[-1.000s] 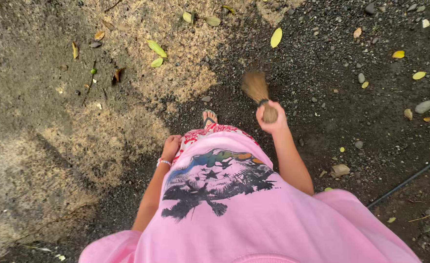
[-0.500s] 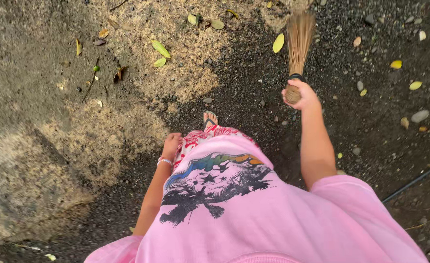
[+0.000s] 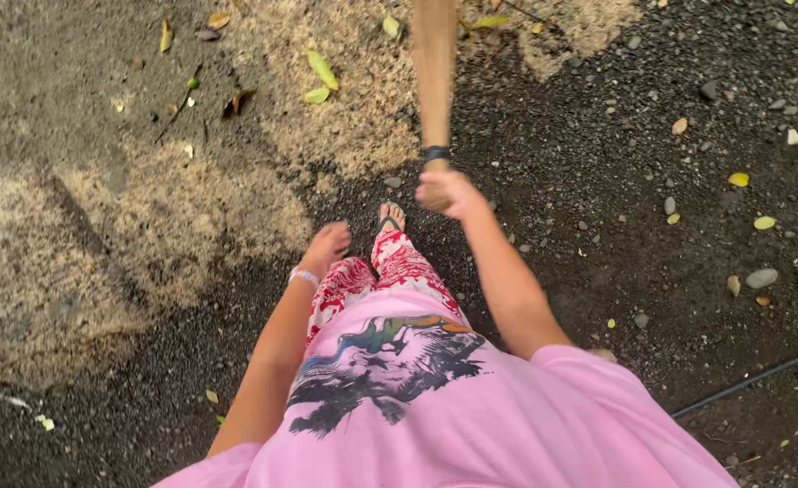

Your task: The person sweeps an outdoor concrete ground using a handheld bundle of sticks, moving leaves and debris together.

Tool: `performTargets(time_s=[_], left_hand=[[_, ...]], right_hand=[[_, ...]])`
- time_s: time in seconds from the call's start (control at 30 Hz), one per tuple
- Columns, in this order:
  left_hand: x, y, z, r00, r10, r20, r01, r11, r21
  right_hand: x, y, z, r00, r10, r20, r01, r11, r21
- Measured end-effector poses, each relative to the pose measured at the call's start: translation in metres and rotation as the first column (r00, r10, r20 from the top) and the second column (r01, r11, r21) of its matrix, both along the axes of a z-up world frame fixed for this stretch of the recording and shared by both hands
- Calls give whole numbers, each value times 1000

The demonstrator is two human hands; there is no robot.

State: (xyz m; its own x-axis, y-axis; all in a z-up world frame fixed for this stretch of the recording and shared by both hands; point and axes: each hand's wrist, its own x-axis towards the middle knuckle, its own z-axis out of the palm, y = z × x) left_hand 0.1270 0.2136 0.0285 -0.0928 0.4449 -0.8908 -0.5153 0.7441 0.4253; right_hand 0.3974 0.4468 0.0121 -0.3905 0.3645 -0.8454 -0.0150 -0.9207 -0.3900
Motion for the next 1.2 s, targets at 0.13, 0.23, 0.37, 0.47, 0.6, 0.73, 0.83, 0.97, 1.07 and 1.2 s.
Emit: performTargets(time_s=[0.13, 0.23, 0.37, 0.47, 0.6, 0.73, 0.83, 0.97, 1.07, 1.2], left_hand=[[34, 49, 24, 988, 60, 145, -84, 983, 164], [56, 75, 5, 724, 513, 461, -686, 599, 412], [36, 137, -41, 329, 878, 348, -935, 251, 253], [10, 174, -58, 420, 670, 612, -897, 411, 166], [-34, 160, -47, 617, 507, 602, -675, 735, 72], [-76, 84, -55, 511, 410, 756, -764, 619, 181], [-143, 6, -58, 466, 506, 726, -841, 508, 186], [-251, -97, -14, 463, 609, 644, -885, 350, 306], [-303, -169, 39, 452, 807, 379, -881, 337, 332], [-340, -185, 27, 232, 963, -136, -792, 269, 549]], right_hand=[[-107, -57, 22, 937, 196, -291, -239, 964, -119], [-161, -49, 42, 920, 118, -374, -250, 911, -328], [-210, 7, 43, 918, 369, -143, -395, 851, -344], [-216, 34, 20, 972, 233, 8, -222, 934, -281], [-247, 10, -8, 998, -70, 1, 70, 992, -105], [-293, -81, 3, 990, -135, 48, 107, 921, 375], [-370, -150, 15, 988, -121, 100, 80, 937, 341], [-497, -233, 15, 985, 90, 150, -97, 995, 40], [-581, -289, -5, 905, 415, -100, -426, 892, -154], [-630, -329, -45, 831, 510, -224, -551, 811, -198]])
